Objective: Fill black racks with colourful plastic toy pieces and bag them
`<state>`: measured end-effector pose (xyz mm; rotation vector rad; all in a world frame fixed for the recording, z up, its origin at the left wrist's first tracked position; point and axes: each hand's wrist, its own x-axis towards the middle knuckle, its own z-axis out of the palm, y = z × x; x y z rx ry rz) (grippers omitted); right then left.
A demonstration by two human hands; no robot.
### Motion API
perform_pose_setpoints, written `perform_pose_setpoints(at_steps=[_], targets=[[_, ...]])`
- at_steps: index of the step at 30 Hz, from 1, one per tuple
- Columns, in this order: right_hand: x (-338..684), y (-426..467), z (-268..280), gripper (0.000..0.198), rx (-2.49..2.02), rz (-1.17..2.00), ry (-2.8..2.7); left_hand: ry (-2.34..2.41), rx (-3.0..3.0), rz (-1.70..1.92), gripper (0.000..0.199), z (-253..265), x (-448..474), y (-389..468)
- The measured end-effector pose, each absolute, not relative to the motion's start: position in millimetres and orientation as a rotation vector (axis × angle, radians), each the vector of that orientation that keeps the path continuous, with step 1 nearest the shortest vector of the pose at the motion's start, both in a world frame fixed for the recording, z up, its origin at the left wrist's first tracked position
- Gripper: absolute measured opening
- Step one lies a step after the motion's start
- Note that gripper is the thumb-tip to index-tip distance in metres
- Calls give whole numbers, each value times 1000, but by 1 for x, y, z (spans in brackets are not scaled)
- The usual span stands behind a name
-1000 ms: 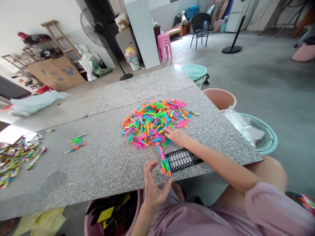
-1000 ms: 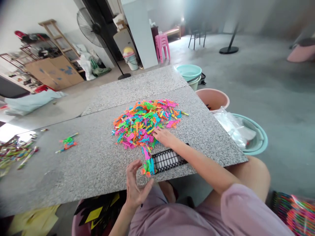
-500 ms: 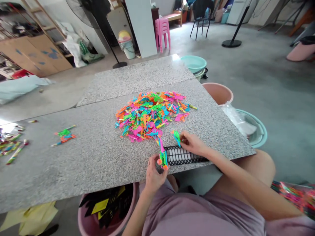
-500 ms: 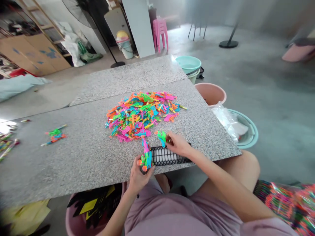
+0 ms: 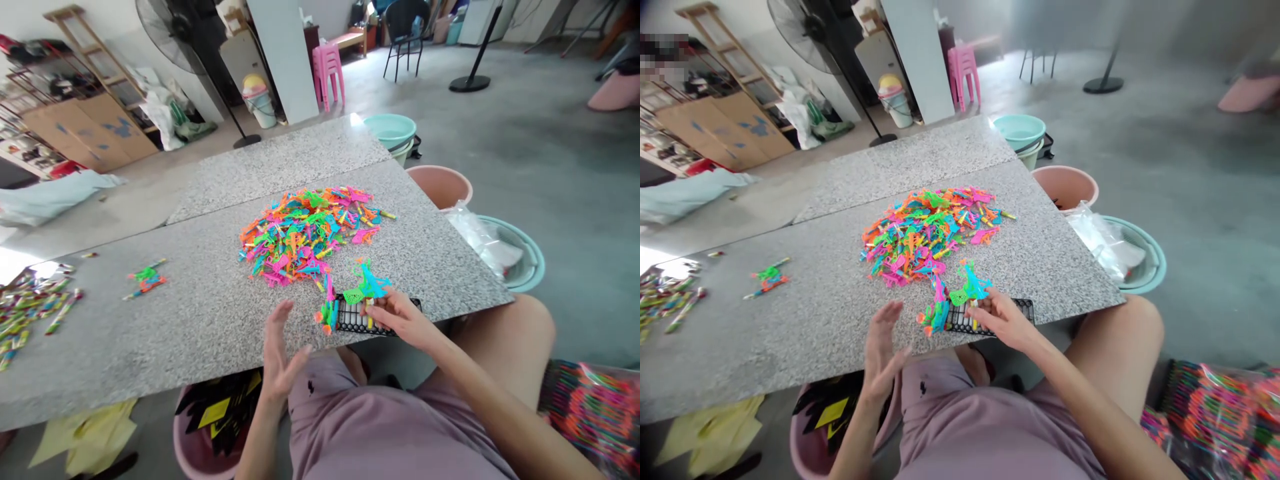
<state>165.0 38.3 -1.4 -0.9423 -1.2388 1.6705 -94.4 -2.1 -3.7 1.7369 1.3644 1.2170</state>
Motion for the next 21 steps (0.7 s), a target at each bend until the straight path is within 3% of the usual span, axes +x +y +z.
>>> perform_pose_setpoints(at_steps=[3, 6, 9, 12, 17, 21], targets=[[167, 18, 22, 29, -836, 1677, -1266, 1496, 1774, 1380, 56, 43, -76, -10], [171, -3, 51, 23, -775, 1668, -1394, 1372, 2036, 1102, 41, 87, -43, -18], [182, -18, 66, 20, -881, 1485, -1493, 1273, 2056, 1022, 12, 102, -10, -22], [193, -27, 60, 30, -1056, 1234, -1418, 1264, 1966, 999, 15, 89, 10, -23], [196, -36, 32, 20, -1346, 878, -1408, 1217, 1868, 825, 18, 54, 27, -20], [196, -28, 17, 20, -1416, 833, -1383, 1308, 1907, 788, 21, 36, 32, -14]])
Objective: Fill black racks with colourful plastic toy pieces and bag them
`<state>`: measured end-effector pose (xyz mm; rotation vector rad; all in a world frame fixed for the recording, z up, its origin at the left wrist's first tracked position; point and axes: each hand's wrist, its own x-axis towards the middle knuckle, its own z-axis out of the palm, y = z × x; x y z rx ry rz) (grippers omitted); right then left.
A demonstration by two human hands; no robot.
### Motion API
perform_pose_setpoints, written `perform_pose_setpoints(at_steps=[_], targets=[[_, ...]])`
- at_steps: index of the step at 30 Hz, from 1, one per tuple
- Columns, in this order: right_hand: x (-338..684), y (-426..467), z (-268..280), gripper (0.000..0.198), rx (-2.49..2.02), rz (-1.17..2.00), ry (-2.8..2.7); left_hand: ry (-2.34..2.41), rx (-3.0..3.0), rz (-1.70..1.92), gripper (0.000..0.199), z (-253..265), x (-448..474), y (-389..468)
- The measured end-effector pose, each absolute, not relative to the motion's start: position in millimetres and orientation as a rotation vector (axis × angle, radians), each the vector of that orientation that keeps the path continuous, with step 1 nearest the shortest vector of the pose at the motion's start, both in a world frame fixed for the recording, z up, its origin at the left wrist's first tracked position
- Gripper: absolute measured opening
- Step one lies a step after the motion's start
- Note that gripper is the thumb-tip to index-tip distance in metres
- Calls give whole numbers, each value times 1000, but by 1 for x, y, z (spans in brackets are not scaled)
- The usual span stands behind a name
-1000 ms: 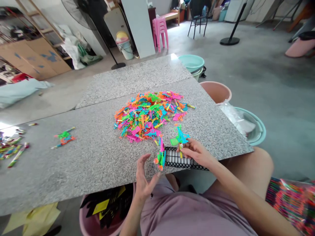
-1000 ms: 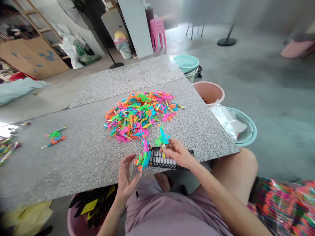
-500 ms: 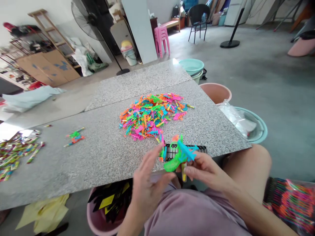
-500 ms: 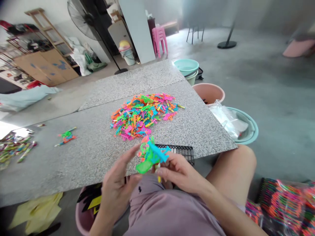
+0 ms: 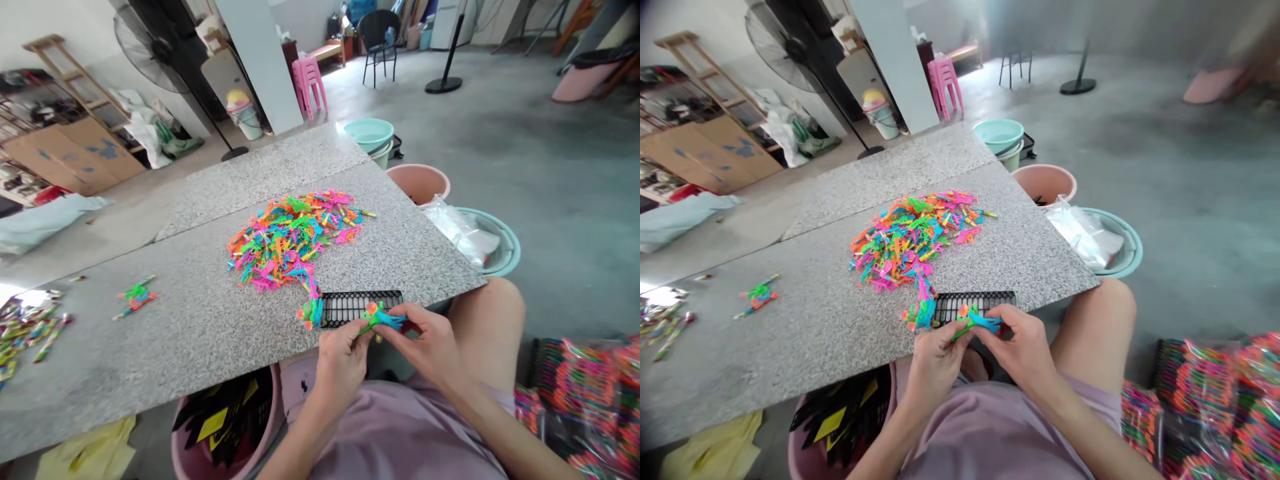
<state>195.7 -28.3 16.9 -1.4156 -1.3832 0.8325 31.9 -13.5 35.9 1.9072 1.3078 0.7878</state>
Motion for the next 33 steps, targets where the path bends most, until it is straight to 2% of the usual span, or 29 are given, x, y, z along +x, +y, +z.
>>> perform_pose_setpoints(at_steps=[5, 16, 23, 29, 33], targets=[[200, -7, 10, 23, -1437, 1060, -1383, 1426, 1994, 779, 25, 26, 39, -2], [215, 9, 1, 25, -1541, 1279, -1308, 1467, 2128, 834, 27, 8, 63, 4], [209, 5, -1, 28, -1614, 1203, -1255, 1545, 2017, 747, 25, 1, 64, 4], [205, 4, -5, 32, -1718, 987, -1389, 1522, 1909, 738, 24, -3, 62, 10], [207, 9, -9, 32, -1700, 1021, -1430, 1499, 1899, 756, 24, -6, 61, 15]])
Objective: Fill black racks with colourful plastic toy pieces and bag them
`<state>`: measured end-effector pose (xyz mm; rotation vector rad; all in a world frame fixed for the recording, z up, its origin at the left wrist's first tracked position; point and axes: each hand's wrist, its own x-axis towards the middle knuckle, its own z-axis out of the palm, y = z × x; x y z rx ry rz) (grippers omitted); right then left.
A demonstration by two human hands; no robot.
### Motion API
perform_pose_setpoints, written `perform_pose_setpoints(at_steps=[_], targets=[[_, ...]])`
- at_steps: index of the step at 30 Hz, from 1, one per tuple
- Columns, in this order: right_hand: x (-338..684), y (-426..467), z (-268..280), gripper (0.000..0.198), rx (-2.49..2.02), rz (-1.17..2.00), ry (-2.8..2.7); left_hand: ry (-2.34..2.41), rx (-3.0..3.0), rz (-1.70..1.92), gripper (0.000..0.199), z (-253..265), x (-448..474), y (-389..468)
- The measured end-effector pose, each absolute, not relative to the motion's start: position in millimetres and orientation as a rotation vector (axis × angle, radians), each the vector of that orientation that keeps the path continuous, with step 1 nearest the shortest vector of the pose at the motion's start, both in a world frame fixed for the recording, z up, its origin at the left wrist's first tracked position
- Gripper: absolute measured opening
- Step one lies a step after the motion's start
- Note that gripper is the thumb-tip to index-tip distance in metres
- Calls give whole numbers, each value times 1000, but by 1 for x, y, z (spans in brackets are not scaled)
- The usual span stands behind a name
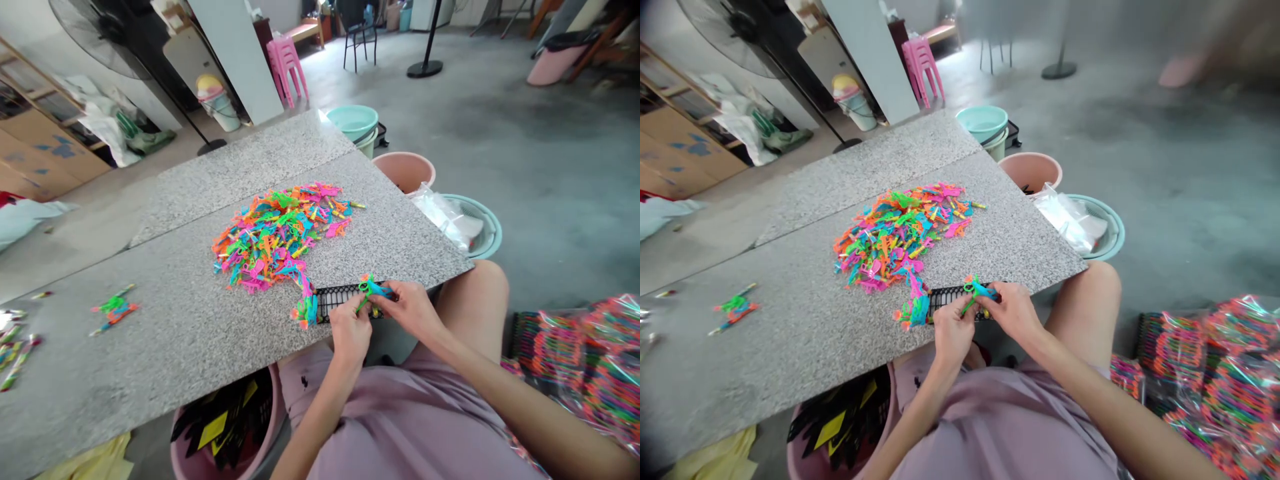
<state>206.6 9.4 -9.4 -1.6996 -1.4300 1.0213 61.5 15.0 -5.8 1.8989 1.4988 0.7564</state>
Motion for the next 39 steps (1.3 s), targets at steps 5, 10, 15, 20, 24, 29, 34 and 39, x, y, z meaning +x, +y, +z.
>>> perform_pose_setpoints(at_steps=[5, 10, 15, 20, 24, 29, 34, 39], targets=[[208, 15, -8, 31, -1676, 1181, -1349, 1516, 1936, 766, 25, -10, 62, 14], [209, 14, -4, 29, -1683, 1236, -1320, 1503, 1939, 763, 25, -11, 64, 10], [201, 6, -8, 30, -1695, 1204, -1200, 1481, 1882, 784, 26, -13, 67, 9], [204, 4, -10, 33, -1521, 1347, -1069, 1377, 1793, 817, 22, -13, 66, 14], [219, 5, 3, 41, -1341, 1496, -1113, 1232, 1680, 828, 18, -18, 65, 14], [227, 1, 12, 41, -1313, 1523, -878, 1069, 1403, 886, 16, -21, 66, 7], [218, -5, 10, 44, -1362, 1472, -793, 1046, 1371, 921, 18, -10, 70, 4], [216, -7, 16, 36, -1521, 1161, -1051, 911, 1081, 905, 34, 3, 74, 5]])
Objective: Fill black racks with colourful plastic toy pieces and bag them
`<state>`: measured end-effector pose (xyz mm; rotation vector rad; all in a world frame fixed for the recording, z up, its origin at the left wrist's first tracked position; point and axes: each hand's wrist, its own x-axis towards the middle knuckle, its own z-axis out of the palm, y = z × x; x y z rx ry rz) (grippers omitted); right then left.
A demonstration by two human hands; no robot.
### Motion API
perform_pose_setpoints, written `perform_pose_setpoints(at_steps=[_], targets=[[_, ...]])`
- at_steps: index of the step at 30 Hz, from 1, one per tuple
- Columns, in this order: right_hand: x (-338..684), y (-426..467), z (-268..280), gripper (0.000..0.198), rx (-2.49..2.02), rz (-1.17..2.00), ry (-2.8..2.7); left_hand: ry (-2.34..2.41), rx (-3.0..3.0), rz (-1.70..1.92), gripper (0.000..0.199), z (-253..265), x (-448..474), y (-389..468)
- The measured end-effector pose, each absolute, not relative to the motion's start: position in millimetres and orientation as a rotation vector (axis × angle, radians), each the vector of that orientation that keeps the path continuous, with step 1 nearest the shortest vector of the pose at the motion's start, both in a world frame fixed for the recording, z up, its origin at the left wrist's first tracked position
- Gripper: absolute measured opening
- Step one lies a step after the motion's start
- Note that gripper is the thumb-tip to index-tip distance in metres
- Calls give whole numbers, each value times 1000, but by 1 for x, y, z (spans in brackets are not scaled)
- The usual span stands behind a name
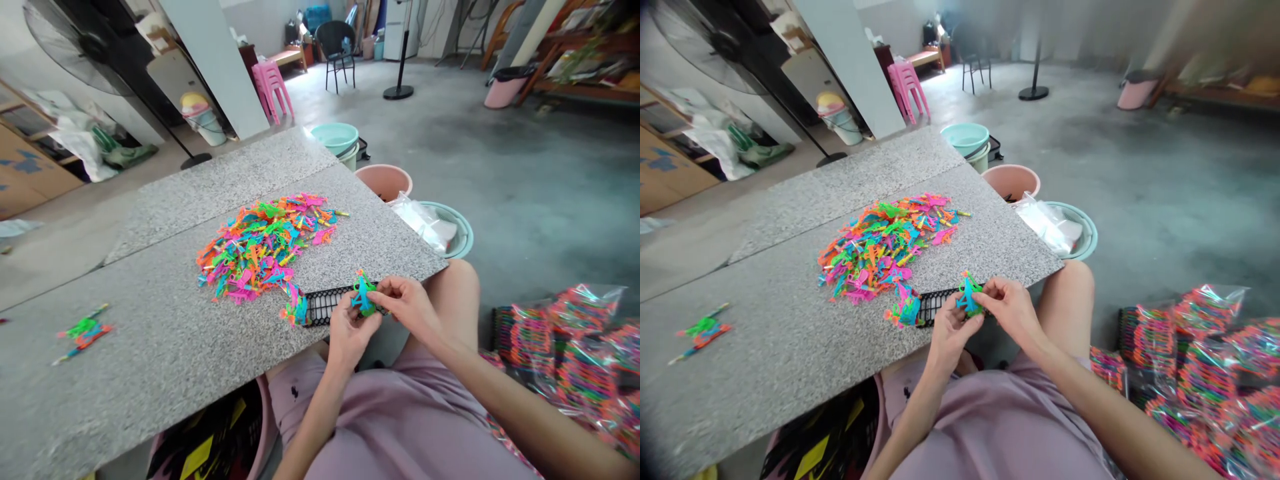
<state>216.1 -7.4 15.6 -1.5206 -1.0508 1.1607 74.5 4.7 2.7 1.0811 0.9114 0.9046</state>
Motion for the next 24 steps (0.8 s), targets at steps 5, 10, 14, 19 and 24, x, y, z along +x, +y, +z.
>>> perform_pose_setpoints(at_steps=[5, 10, 14, 19, 24], targets=[[221, -15, 20, 37, -1561, 897, -1176, 1021, 815, 934, 32, 0, 75, 10], [225, -18, 12, 25, -1513, 845, -1227, 1029, 801, 912, 36, -3, 75, 11], [223, -17, 0, 27, -1421, 1120, -1172, 1052, 878, 929, 33, -6, 77, 10], [226, -25, -5, 21, -1383, 1072, -1346, 1108, 1074, 1025, 22, -3, 79, 4], [230, -9, 0, 15, -1462, 791, -1649, 1101, 1675, 872, 44, 42, 31, 7]])
